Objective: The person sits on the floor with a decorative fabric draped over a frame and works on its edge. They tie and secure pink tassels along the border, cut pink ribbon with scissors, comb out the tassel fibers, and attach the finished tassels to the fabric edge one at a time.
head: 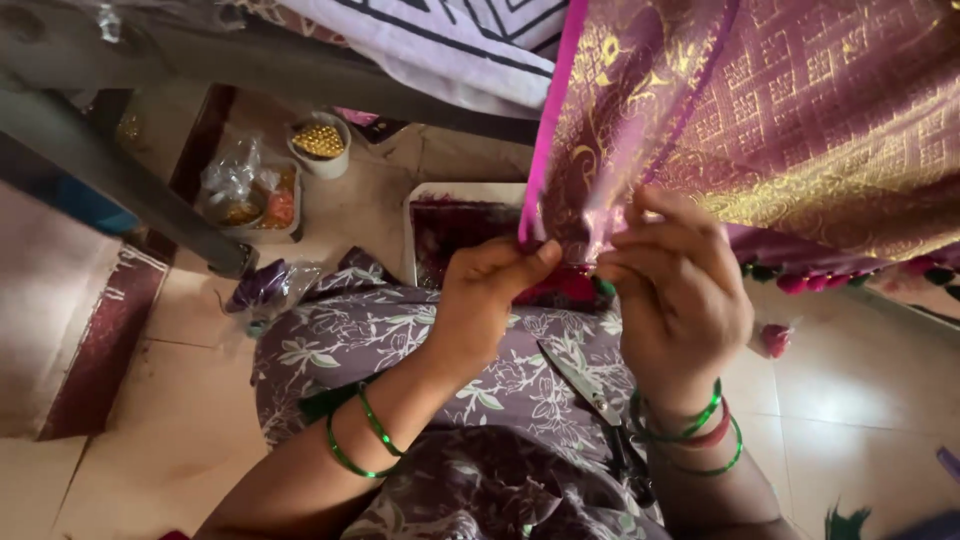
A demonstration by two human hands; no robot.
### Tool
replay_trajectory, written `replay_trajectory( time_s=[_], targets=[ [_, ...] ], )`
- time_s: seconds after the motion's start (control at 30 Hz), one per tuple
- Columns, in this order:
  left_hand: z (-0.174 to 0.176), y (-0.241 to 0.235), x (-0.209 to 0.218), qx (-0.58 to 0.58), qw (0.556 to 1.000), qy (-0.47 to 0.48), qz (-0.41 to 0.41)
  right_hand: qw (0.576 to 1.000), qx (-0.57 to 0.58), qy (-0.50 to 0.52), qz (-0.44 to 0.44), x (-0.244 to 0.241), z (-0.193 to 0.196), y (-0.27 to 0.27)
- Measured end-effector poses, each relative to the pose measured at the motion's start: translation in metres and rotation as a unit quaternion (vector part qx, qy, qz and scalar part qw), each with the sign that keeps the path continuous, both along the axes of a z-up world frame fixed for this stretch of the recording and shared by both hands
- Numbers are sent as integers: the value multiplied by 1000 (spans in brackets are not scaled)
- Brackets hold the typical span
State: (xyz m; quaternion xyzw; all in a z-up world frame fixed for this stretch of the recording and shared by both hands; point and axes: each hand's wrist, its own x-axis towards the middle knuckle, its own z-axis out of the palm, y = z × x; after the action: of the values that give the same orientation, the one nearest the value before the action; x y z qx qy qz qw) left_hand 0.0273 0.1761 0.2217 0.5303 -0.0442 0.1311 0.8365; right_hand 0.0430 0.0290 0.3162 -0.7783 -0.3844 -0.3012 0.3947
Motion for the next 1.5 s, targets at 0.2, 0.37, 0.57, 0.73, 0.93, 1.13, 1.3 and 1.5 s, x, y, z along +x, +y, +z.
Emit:
replay_trajectory(
  time_s=[0.2, 0.37, 0.57, 0.73, 0.93, 1.13, 1.3, 1.5],
  targets=[
    [15, -7, -1, -104, 991, 90, 11, 995, 75, 51, 40, -6, -26, 15],
    [26, -16, -8, -98, 994, 47, 10, 994, 71, -80, 6, -2, -54, 11],
    [32, -31, -13, -73, 996, -20, 43, 745, 472, 408, 235, 15, -39, 4],
    [20, -27, -7, 50, 991, -11, 121, 966, 240, -29, 87, 15, -75, 18],
    [19, -34, -6, -90, 992, -44, 79, 685, 508, 460, 249, 35, -66, -1],
    [11, -32, -2, -40, 996, -11, 74, 766, 463, 402, 190, 25, -57, 2],
    [15, -31, -1, -58, 996, 14, 67, 635, 516, 487, 307, 46, -69, -12],
    [12, -15, 15, 42, 997, -22, 66, 747, 460, 402, 263, 40, -49, -7]
  ],
)
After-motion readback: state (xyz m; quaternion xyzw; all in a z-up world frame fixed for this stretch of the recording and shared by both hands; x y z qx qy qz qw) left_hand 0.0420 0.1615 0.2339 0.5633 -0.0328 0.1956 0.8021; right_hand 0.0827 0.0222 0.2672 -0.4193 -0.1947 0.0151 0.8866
